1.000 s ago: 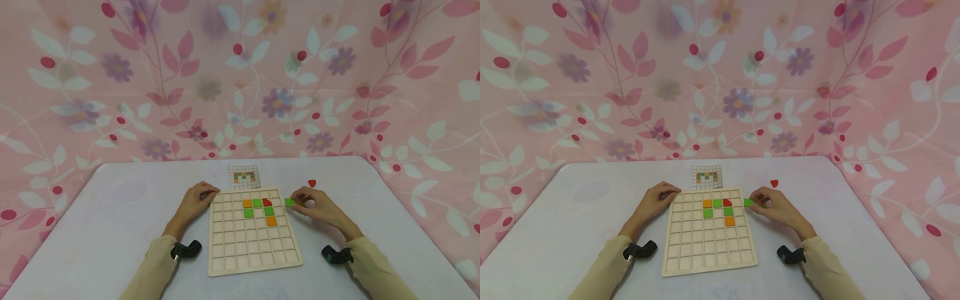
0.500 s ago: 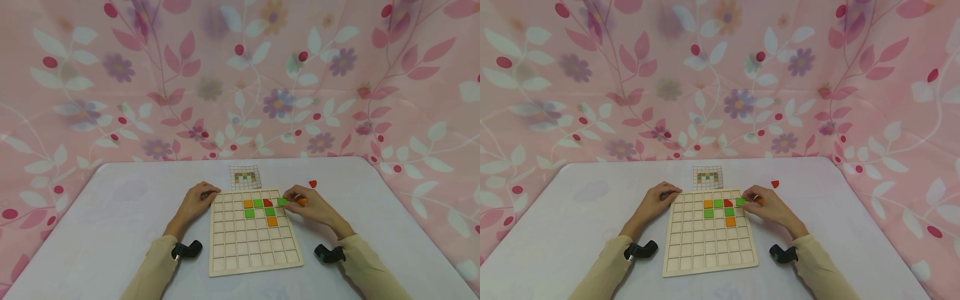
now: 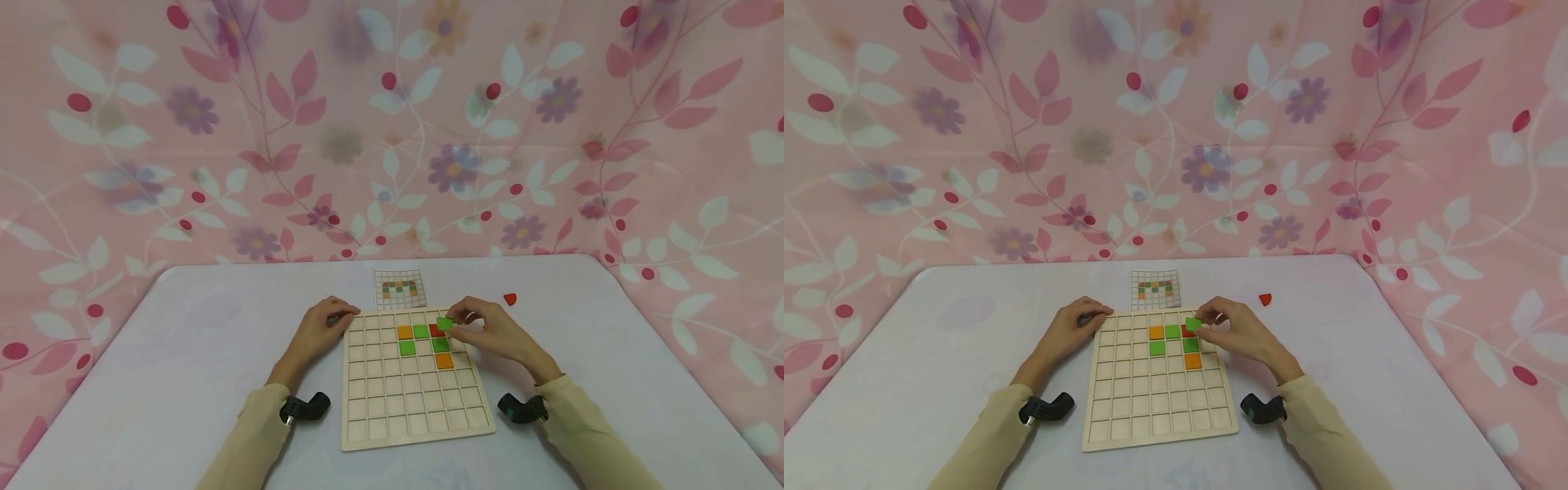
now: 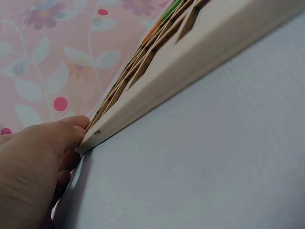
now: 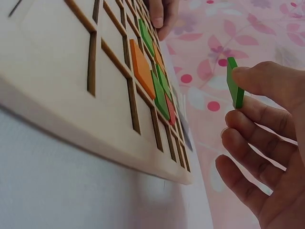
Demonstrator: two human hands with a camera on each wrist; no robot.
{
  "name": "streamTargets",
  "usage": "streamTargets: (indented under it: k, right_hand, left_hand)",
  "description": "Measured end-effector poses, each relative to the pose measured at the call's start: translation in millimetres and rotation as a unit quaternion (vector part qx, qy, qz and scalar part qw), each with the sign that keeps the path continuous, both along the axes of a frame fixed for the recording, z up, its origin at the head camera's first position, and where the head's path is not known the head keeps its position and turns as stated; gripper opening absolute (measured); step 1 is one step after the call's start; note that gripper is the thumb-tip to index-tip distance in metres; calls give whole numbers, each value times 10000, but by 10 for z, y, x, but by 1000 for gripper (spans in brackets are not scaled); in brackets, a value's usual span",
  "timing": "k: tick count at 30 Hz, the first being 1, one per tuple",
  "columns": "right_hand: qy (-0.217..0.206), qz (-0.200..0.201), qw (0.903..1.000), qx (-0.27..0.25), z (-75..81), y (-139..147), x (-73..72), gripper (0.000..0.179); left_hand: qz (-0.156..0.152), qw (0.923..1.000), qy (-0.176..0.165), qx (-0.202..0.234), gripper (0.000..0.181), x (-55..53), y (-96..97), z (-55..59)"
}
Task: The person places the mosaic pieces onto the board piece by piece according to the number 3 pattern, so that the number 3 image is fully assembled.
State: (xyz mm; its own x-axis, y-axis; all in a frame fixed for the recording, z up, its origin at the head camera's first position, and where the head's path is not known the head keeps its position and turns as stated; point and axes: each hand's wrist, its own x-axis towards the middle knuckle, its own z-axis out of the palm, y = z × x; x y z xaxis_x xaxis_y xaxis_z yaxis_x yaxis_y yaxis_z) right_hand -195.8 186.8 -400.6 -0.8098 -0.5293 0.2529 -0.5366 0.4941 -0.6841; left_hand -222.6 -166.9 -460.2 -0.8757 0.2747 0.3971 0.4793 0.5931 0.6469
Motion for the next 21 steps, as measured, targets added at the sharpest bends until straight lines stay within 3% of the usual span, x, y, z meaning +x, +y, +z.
streamTargets:
  k: [10, 21]
  right_hand:
    - [-64, 238, 9996, -127, -25, -145, -55, 22]
    - [170, 346, 9991, -152, -76, -341, -71, 24]
  left_hand:
    - [35, 9999, 158, -54, 14, 10, -9, 21]
    - [-23, 10000, 1, -31, 14, 0, 0, 15]
